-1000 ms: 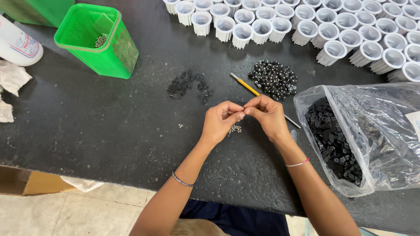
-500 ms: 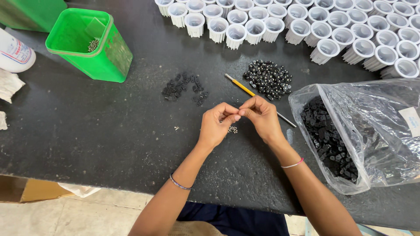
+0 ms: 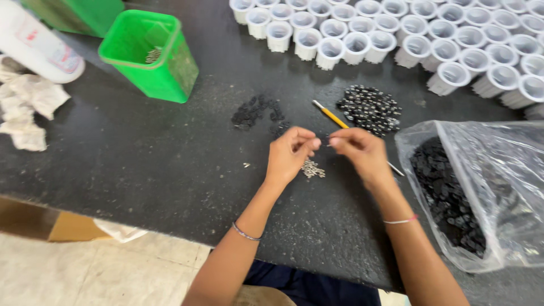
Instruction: The person sits at a workbench assembling small screw-like components by hand, picking a black plastic part and a metal screw and pressing them together, then setting the assembled piece aside. They occasionally use a yellow pencil-shaped tool and a metal rod to help position parts, repeating the assembly cycle continuously.
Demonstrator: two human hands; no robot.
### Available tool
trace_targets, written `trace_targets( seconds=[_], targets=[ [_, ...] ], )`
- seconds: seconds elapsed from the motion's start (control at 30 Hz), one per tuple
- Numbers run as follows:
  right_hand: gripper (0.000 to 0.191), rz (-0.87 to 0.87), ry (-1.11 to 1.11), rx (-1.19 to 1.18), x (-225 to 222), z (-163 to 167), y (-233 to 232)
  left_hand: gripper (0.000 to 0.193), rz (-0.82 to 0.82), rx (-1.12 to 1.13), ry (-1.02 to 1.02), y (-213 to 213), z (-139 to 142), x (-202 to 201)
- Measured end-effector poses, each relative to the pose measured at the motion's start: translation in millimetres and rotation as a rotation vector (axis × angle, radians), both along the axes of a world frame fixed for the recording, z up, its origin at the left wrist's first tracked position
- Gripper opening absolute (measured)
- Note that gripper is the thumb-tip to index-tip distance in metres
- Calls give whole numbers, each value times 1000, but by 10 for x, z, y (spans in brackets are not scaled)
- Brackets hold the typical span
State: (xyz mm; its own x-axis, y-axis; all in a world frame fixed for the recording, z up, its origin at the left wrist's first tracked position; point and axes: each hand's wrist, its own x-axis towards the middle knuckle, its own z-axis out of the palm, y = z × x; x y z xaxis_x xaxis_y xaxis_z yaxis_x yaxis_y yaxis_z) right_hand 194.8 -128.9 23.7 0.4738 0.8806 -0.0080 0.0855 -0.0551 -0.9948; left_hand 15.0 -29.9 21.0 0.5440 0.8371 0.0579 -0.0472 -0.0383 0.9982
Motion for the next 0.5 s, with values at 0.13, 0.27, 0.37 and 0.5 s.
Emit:
trace_targets(
  seconds=[0.13,0.27,0.37,0.5],
  targets=[
    [27,-295,-68,143,272,4,-17,7,430,255,72,328,65,-262],
    [26,-358,-91,296,338,8,-64,10,602,371,234,507,53,-458],
    [19,-291,-244,231,183,24,-87,13,569,530,343,496,16,-459],
    [16,-141,-317,110,-33,109,-75,16,488,634,457,435,0,-419]
  ],
)
